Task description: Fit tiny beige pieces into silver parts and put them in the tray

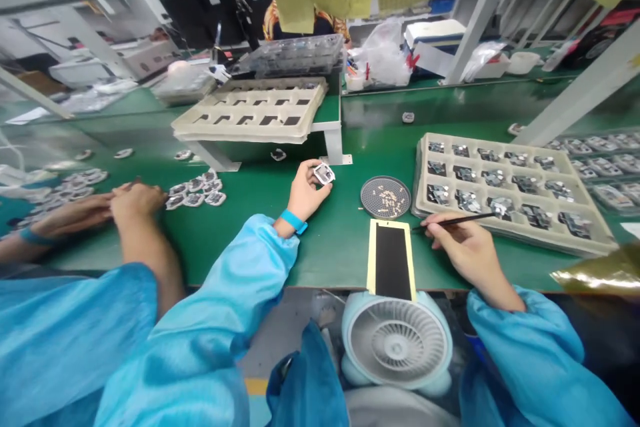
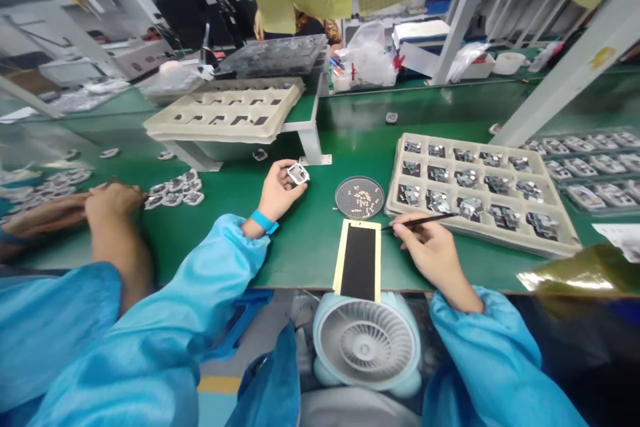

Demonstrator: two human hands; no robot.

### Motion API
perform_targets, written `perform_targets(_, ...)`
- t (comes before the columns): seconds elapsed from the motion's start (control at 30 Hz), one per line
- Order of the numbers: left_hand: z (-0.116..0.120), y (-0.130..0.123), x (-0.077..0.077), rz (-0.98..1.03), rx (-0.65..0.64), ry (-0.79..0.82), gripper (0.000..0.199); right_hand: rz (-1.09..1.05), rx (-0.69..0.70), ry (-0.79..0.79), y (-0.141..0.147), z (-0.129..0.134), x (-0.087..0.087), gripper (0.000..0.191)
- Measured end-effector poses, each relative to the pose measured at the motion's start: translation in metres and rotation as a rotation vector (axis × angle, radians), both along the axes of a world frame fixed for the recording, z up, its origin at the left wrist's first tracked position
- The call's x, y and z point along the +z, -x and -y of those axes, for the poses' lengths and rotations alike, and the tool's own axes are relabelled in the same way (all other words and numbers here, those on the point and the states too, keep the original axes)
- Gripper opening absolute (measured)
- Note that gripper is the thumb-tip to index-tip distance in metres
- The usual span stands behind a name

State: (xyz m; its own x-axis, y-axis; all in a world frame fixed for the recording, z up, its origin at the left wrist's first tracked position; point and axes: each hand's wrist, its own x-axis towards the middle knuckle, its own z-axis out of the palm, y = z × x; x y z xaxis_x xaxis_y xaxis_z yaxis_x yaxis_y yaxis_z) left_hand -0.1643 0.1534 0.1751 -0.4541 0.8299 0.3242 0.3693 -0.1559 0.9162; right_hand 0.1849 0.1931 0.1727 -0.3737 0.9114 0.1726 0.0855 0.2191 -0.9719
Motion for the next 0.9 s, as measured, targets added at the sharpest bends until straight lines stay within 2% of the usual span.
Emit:
perform_targets(0.1, 0.005, -0.037, 0.008, 0.267, -0.227, 0.032, 0.062, -0.028, 0.061, -0.013, 0.007, 0.004, 0.003, 0.021)
perform_targets(0.23, 0.01, -0.076, 0.016, 0.361, -0.42, 0.12, 0.063, -0.049, 0.081, -0.007, 0.019, 0.004, 0.003, 0.021)
perform_targets(0.4, 0.024, -0.095, 0.015, 0.067, -0.395, 0.154, 0.056, -0.123, 0.062, -0.036, 0.028, 0.004, 0.005, 0.016)
perform_targets(0.57, 0.032, -0.092, 0.012, -0.151, -0.362, 0.135, 0.06, -0.133, 0.06, -0.273, 0.038, 0.005, 0.019, 0.009)
perform_targets(0.77, 0.034, -0.092, 0.014, -0.25, -0.346, 0.126, 0.06, -0.019, 0.018, -0.48, 0.049, 0.003, 0.024, 0.011)
perform_targets(0.9, 0.034, -0.092, 0.015, -0.245, -0.343, 0.114, 0.06, 0.024, 0.001, -0.467, 0.05, 0.004, 0.022, 0.009)
